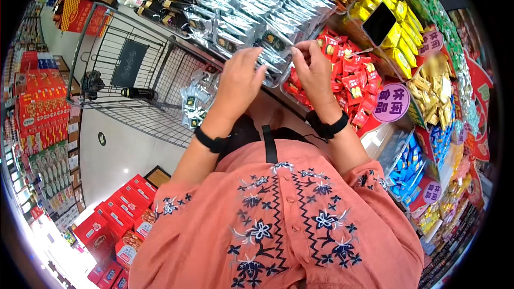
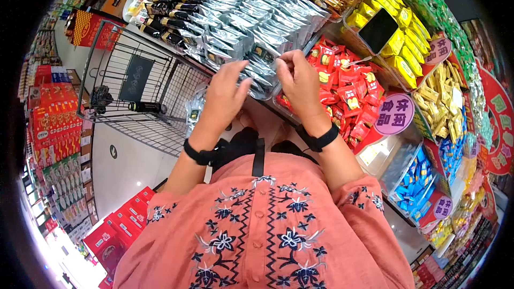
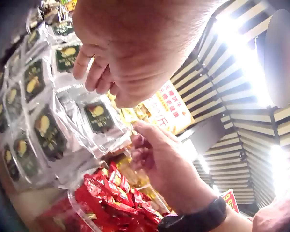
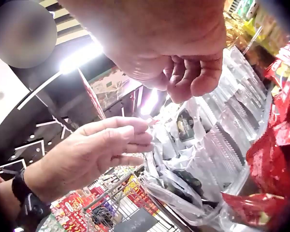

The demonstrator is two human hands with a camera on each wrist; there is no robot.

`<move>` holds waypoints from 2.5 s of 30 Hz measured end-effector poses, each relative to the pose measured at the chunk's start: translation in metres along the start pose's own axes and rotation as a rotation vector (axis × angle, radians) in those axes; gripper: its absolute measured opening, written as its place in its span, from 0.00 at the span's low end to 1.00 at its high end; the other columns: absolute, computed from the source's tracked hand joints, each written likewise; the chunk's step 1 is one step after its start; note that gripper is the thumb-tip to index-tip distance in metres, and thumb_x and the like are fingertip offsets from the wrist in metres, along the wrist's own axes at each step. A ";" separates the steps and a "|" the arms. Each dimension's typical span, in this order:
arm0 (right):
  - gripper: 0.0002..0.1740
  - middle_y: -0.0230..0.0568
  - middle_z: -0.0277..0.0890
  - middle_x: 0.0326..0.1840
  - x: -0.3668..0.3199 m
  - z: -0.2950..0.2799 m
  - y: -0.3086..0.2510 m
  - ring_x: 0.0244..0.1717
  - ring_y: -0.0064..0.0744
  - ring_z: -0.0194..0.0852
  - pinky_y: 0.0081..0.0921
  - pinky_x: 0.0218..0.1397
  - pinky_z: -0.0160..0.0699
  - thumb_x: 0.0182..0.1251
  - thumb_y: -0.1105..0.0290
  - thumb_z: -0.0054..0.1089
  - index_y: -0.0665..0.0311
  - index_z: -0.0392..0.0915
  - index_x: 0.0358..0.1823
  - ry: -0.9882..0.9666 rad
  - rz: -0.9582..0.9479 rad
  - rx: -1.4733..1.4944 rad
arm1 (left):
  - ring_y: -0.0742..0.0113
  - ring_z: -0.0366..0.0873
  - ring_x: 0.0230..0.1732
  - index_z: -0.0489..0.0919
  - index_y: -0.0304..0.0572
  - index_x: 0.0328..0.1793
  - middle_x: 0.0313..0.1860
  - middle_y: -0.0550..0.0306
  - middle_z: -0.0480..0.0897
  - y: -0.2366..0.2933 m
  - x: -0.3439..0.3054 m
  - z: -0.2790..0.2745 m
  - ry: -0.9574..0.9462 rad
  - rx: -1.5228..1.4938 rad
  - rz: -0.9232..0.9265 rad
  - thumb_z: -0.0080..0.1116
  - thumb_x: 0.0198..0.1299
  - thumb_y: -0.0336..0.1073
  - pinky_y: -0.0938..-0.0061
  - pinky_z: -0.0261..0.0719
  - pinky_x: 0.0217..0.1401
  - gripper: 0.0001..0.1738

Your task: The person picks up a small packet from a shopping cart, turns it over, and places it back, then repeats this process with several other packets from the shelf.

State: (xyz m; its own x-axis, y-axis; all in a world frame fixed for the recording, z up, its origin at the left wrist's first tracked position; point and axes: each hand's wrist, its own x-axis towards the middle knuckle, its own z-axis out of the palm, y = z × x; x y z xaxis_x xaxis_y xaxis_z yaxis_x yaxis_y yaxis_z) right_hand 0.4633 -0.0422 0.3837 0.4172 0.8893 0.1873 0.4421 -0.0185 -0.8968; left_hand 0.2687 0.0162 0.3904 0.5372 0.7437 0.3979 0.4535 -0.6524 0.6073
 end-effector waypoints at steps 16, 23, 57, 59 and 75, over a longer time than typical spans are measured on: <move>0.16 0.40 0.82 0.27 0.006 0.010 0.023 0.27 0.28 0.80 0.28 0.33 0.78 0.71 0.66 0.71 0.68 0.76 0.49 -0.048 0.168 -0.145 | 0.49 0.86 0.54 0.78 0.32 0.64 0.55 0.40 0.84 -0.138 -0.162 -0.032 -0.017 0.034 -0.648 0.59 0.72 0.33 0.62 0.83 0.59 0.18; 0.10 0.42 0.84 0.30 0.010 0.015 0.036 0.29 0.28 0.82 0.28 0.35 0.80 0.72 0.68 0.69 0.67 0.79 0.43 0.008 0.116 -0.148 | 0.45 0.86 0.54 0.79 0.30 0.63 0.55 0.37 0.84 -0.145 -0.172 -0.025 -0.068 -0.050 -0.750 0.60 0.72 0.34 0.60 0.82 0.59 0.18; 0.18 0.41 0.87 0.52 0.014 0.038 -0.010 0.38 0.20 0.81 0.19 0.44 0.81 0.81 0.72 0.55 0.69 0.76 0.67 -0.249 0.283 0.028 | 0.36 0.80 0.61 0.84 0.37 0.56 0.58 0.34 0.84 -0.284 -0.201 0.024 -0.412 0.002 -0.880 0.59 0.66 0.43 0.50 0.77 0.65 0.20; 0.15 0.41 0.87 0.49 0.013 0.033 -0.021 0.38 0.19 0.81 0.18 0.42 0.80 0.82 0.72 0.55 0.69 0.78 0.63 -0.286 0.345 0.007 | 0.36 0.79 0.64 0.84 0.37 0.59 0.60 0.33 0.84 -0.302 -0.203 0.050 -0.448 -0.023 -0.886 0.58 0.66 0.44 0.50 0.76 0.68 0.22; 0.11 0.40 0.83 0.42 -0.018 0.088 -0.034 0.36 0.24 0.81 0.22 0.41 0.78 0.74 0.72 0.64 0.69 0.82 0.53 -0.793 0.509 0.180 | 0.34 0.81 0.65 0.79 0.28 0.65 0.60 0.26 0.84 -0.363 -0.191 0.168 -0.717 -0.130 -1.102 0.66 0.62 0.63 0.53 0.78 0.68 0.42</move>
State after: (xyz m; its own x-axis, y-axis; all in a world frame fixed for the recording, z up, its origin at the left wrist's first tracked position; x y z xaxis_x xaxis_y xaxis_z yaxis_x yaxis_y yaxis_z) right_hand 0.3709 -0.0178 0.3755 -0.1626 0.8455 -0.5086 0.2002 -0.4764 -0.8561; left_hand 0.1207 0.0864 -0.0218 0.2063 0.6049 -0.7691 0.8430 0.2892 0.4536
